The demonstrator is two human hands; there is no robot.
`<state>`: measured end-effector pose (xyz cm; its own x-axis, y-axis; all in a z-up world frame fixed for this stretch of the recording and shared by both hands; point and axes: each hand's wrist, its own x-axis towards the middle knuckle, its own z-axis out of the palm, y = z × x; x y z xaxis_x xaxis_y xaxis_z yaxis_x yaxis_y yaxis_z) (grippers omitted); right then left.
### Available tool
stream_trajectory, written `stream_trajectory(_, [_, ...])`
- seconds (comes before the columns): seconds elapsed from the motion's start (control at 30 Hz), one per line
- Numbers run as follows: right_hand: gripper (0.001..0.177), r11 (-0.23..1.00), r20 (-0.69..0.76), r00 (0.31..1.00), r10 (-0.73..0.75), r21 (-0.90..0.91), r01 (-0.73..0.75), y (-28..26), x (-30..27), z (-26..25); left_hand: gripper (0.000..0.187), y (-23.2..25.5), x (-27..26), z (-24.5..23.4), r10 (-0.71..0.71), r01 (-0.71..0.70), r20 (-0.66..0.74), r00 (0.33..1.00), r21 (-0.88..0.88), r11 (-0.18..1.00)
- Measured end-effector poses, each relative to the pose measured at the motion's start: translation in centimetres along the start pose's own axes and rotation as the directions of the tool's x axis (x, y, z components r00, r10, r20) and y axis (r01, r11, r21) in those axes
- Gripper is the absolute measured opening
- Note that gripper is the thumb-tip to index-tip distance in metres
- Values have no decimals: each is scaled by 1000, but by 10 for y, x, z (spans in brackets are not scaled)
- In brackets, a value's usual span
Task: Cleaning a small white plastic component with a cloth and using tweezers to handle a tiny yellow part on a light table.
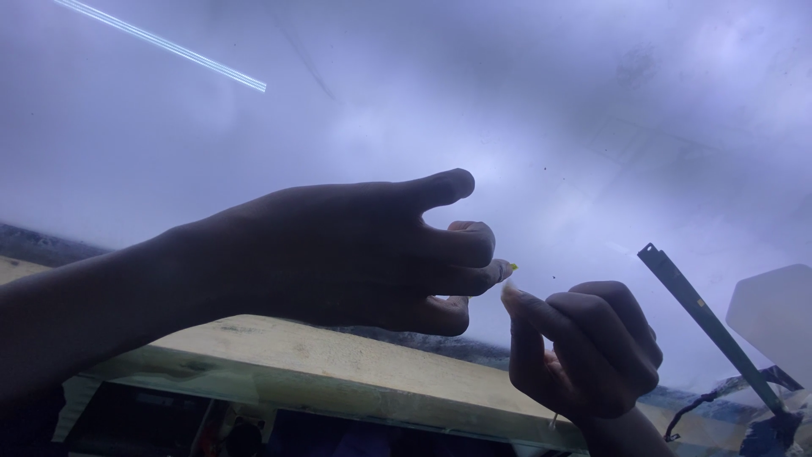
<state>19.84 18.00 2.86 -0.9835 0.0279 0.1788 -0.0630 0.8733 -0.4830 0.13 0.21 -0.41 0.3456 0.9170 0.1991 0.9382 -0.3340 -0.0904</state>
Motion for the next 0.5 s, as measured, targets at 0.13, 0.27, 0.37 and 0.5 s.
stream_trajectory(0.13, [18, 1000, -2, 1000, -4, 4, 4, 1, 0, 2, 80, 2, 0, -1, -4, 4, -1, 1000, -25, 1000])
stream_trajectory(0.27, [15, 1000, -48, 999, 14, -10, -14, 1, 2, 0, 71, 4, 0, 3, -72, 71, -50, 996, -28, 997])
stream_trajectory(0.37, [18, 1000, -10, 1000, 4, 5, -3, 1, 3, 1, 32, 4, 0, 3, -1, -3, -39, 999, -101, 995])
stream_trajectory(0.5, [16, 999, -67, 997, 40, 9, -40, 1, 3, 2, 73, 3, 0, 2, -24, 24, -19, 1000, -34, 999])
